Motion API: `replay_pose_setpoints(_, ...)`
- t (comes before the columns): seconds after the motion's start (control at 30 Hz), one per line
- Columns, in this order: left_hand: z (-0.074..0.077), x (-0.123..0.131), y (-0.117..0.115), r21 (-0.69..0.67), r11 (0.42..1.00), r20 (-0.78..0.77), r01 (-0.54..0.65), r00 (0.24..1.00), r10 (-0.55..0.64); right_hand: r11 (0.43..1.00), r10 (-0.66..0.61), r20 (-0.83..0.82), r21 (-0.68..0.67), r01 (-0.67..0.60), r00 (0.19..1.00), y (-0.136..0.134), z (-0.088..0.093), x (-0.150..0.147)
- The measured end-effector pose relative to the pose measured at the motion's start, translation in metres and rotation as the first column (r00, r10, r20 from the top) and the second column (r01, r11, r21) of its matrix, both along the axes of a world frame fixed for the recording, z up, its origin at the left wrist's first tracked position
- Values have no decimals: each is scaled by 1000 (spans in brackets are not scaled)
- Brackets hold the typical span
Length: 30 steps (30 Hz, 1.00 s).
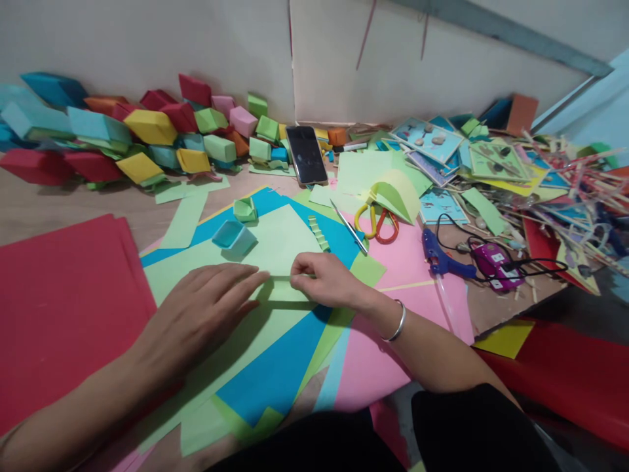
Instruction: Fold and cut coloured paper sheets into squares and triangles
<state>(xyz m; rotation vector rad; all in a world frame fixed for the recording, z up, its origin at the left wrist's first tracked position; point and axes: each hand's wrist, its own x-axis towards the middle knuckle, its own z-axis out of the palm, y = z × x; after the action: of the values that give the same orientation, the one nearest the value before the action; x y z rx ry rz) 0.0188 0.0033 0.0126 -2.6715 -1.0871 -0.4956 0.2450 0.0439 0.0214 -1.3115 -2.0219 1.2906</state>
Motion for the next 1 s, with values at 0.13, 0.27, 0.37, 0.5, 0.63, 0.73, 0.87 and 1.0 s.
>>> replay_pose_setpoints(0.13, 7, 0, -3, 49, 998, 24, -34, 999, 33, 999, 4, -20, -32, -4, 1000, 0, 0, 1)
replay_pose_setpoints(0.27, 7, -2, -4, 105, 994, 24, -15, 1000, 12, 999, -7, -50, -45, 5, 999, 0, 0, 1)
replay_pose_setpoints(0.37, 1, -4, -4, 117, 993, 21, 26, 999, -29, 1000, 3, -27, -10, -3, 1000, 0, -3, 1)
replay_pose_setpoints(0.5, -3, -4, -2, -40, 999, -67, -13, 998, 11, 944, 76, 89, 315, -100, 993, -2, -8, 1)
replay_pose_setpoints(0.63, 0, -2, 0, -232, 969, -171, -79, 985, 39, 733, 132, 332, 601, -318, 934, -4, -11, 1)
replay_pose_setpoints(0.73, 3, 0, 1, -277, 954, -204, -114, 977, 58, 671, 171, 512, 565, -480, 842, -7, -12, 0)
replay_pose_setpoints(0.87, 1, 0, 5, -352, 921, -211, -166, 973, 95, 705, 143, 621, 483, -520, 771, -11, -14, -5)
replay_pose_setpoints(1.0, -5, -2, 10, -440, 861, -118, -256, 967, 227, 743, 63, 666, 466, -481, 744, -10, -16, -9)
